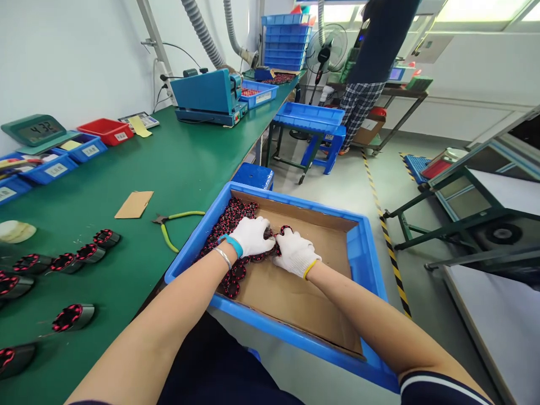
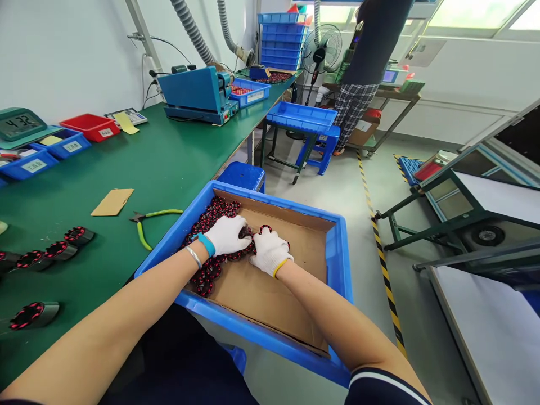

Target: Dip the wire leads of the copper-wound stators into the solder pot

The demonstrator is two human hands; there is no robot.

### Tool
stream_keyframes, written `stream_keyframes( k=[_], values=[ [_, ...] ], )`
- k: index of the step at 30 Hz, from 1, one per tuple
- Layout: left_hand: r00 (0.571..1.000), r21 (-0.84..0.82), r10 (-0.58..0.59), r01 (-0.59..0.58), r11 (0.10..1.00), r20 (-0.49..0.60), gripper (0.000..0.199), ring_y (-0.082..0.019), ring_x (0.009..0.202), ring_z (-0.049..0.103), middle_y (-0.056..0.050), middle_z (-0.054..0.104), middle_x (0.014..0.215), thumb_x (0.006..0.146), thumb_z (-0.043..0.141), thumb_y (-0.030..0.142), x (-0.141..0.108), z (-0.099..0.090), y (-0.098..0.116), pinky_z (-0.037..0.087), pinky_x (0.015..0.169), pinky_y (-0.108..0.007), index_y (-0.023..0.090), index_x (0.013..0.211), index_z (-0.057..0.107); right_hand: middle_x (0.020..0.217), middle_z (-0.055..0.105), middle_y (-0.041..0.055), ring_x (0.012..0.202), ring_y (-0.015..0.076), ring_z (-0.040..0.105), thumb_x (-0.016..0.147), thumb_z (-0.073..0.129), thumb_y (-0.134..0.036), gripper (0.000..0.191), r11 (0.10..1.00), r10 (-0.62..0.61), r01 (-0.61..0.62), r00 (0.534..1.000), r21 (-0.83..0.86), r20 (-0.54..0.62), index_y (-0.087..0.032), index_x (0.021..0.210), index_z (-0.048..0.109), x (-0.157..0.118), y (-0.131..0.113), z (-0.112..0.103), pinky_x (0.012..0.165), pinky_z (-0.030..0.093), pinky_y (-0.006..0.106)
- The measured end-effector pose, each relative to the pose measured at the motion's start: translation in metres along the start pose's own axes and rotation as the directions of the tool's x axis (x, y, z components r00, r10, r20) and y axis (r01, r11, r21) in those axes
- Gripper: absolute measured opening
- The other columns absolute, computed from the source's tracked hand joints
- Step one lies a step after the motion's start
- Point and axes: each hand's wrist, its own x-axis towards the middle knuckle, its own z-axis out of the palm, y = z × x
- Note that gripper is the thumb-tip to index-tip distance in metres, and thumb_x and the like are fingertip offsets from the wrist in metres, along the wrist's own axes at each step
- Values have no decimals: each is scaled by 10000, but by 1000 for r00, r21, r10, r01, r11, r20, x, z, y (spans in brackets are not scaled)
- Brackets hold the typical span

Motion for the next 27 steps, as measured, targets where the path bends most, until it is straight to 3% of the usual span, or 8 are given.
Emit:
stream_keyframes(
  k=[7, 10, 13, 16, 19, 23, 27],
  values=[
    [995, -71, -39, 46, 996, 92, 613, -297, 1098, 606, -149, 569, 1278, 857, 424, 519, 23, -4, -4, 439, 931, -388, 160, 1354, 420, 1239, 427, 164, 979, 314, 532, 784, 532, -626, 683, 998, 8, -5, 998, 57, -63, -225, 1328, 434, 2, 0, 9, 690, 518, 423],
    [988, -142, -29, 51, 988, 154, 561, -284, 1080, 617, -126, 633, 1204, 832, 455, 577, 34, -9, -11, 439, 938, -382, 184, 1217, 566, 1271, 406, 172, 985, 305, 522, 801, 487, -662, 716, 997, 18, -11, 996, 75, -91, -216, 1354, 402, 6, 1, 12, 708, 511, 419],
    [988, -248, -29, 66, 966, 151, 521, -245, 1060, 628, -86, 682, 1135, 827, 443, 613, 35, -17, -20, 453, 930, -328, 198, 1063, 650, 1258, 411, 158, 985, 295, 517, 818, 435, -690, 629, 997, 16, -8, 996, 82, -92, -212, 1217, 521, 10, 5, 12, 721, 501, 414],
    [993, -337, -106, 117, 934, 49, 543, -214, 1140, 585, -84, 639, 1236, 898, 314, 551, 15, -23, -32, 435, 969, -304, 172, 1158, 604, 1240, 424, 143, 978, 292, 516, 835, 419, -675, 562, 997, 4, 5, 995, 82, -99, -206, 1104, 575, 11, 7, 9, 716, 497, 409],
    [976, -478, -217, 173, 861, -37, 577, -201, 1121, 592, -96, 637, 1236, 909, 271, 523, -23, -18, -40, 452, 963, -303, 121, 1188, 577, 1291, 397, 142, 992, 292, 508, 835, 480, -604, 491, 997, -30, 35, 996, 63, -89, -201, 1099, 571, 8, 1, 9, 728, 489, 414],
    [909, -687, -406, 238, 686, -91, 499, -216, 1033, 629, -77, 700, 1092, 845, 428, 537, -64, 0, -39, 482, 936, -329, 138, 1052, 646, 1348, 361, 161, 997, 293, 502, 854, 488, -532, 449, 1000, -27, 28, 996, 13, -80, -180, 1125, 555, 2, -12, 13, 745, 474, 429],
    [875, -681, -461, 247, 689, -149, 386, -219, 1064, 617, -81, 686, 1116, 813, 521, 437, -69, 6, -32, 451, 993, -355, 164, 1057, 644, 1338, 375, 165, 1015, 307, 507, 832, 505, -529, 462, 997, -76, 76, 994, -3, -83, -172, 1121, 552, 1, -9, 13, 737, 479, 416]
  ],
)
